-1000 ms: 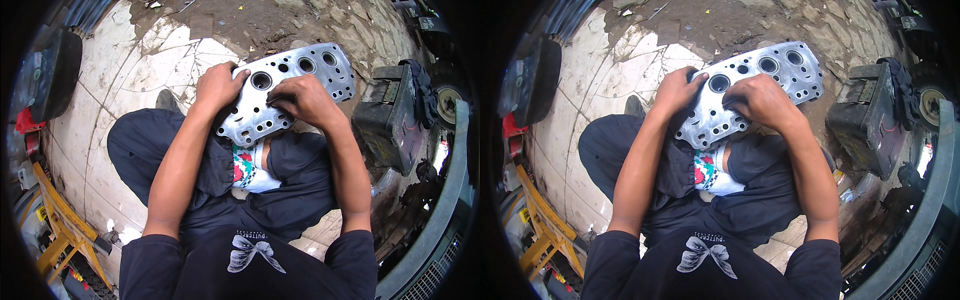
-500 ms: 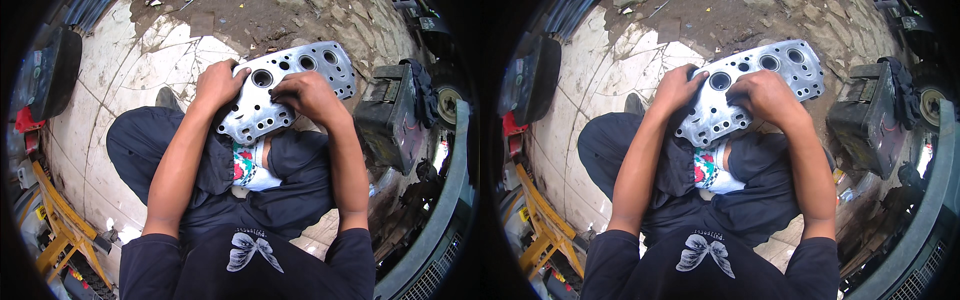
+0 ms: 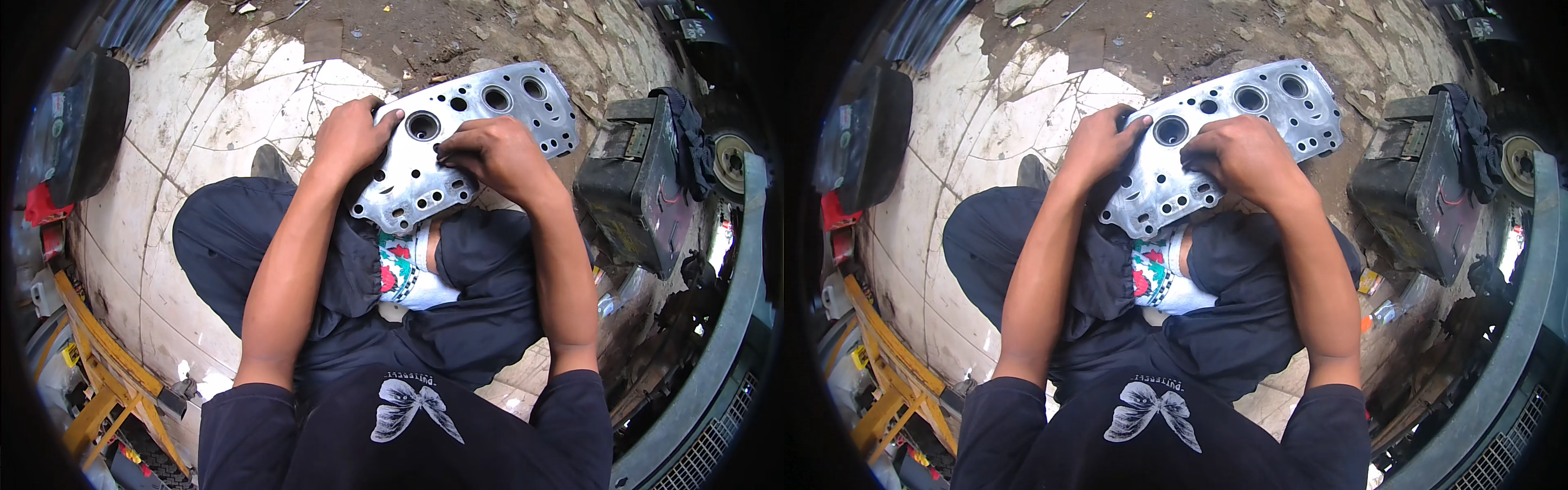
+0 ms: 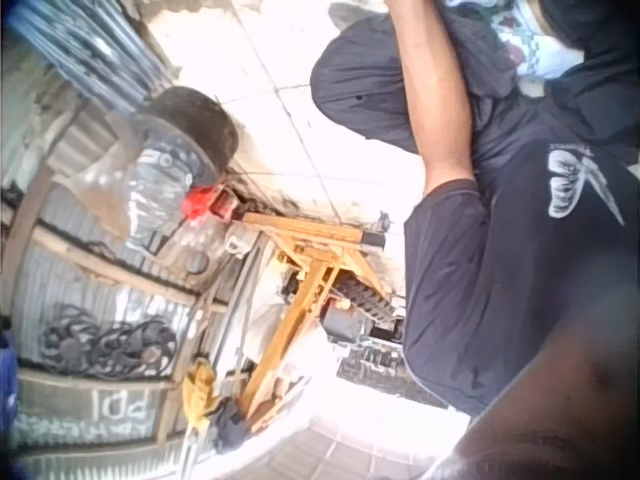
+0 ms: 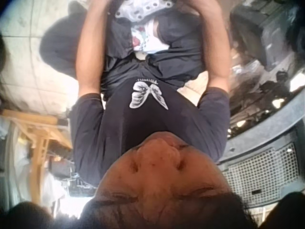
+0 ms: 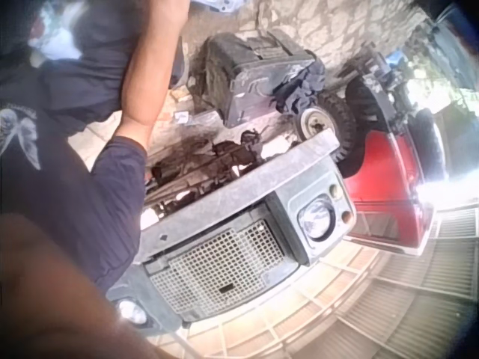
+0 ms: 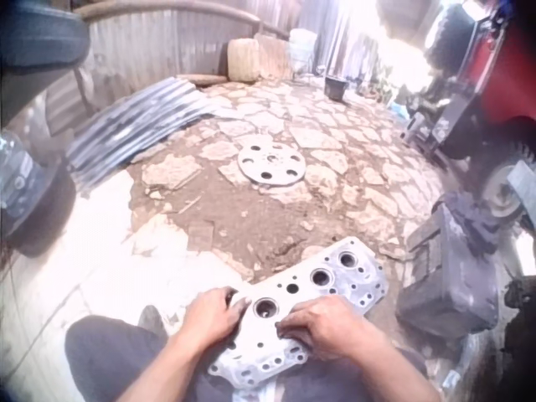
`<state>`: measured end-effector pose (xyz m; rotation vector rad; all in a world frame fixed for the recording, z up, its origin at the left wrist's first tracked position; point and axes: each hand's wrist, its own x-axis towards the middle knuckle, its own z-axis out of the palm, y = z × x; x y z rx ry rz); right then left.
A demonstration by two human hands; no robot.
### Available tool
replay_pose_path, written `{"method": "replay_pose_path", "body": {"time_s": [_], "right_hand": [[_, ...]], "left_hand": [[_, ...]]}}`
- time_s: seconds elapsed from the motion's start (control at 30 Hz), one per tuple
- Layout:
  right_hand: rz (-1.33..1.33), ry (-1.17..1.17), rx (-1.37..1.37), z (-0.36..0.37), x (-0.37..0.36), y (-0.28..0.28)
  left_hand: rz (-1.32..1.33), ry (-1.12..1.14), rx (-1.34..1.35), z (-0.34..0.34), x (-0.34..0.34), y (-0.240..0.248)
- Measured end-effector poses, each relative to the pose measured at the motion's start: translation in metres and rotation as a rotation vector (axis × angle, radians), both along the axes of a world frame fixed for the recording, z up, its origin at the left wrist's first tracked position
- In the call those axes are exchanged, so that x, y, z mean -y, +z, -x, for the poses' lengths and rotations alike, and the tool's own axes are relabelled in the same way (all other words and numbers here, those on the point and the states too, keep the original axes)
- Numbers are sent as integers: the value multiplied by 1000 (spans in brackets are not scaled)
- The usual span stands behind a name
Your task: The person sits on the floor and scrubs a metal engine part with a dark abrasive pad, focusing on the circular openings and surrounding surfaces. The person repeatedly rubs the pad inside the holes and over the flat areas of the part.
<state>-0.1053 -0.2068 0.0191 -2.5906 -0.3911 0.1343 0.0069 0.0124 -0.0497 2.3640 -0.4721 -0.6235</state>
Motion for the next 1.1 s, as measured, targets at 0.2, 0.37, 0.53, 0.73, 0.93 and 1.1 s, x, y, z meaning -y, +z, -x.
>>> {"method": "replay_pose_path", "body": {"time_s": [0.2, 0.37, 0.53, 0.73, 0.93, 1.1], "right_hand": [[-52, 22, 59, -3, 4, 0], [31, 4, 16, 0, -7, 5], [-37, -4, 49, 1, 1, 0], [-33, 31, 70, 0, 2, 1], [-12, 15, 51, -1, -1, 1], [-46, -53, 53, -2, 11, -2]], "left_hand": [[-13, -2, 51, 1, 1, 0], [3, 3, 64, 2, 1, -1], [-17, -7, 51, 1, 1, 0], [0, -14, 51, 0, 1, -1], [-1, -6, 40, 1, 1, 2], [1, 3, 7, 1, 1, 1]]}}
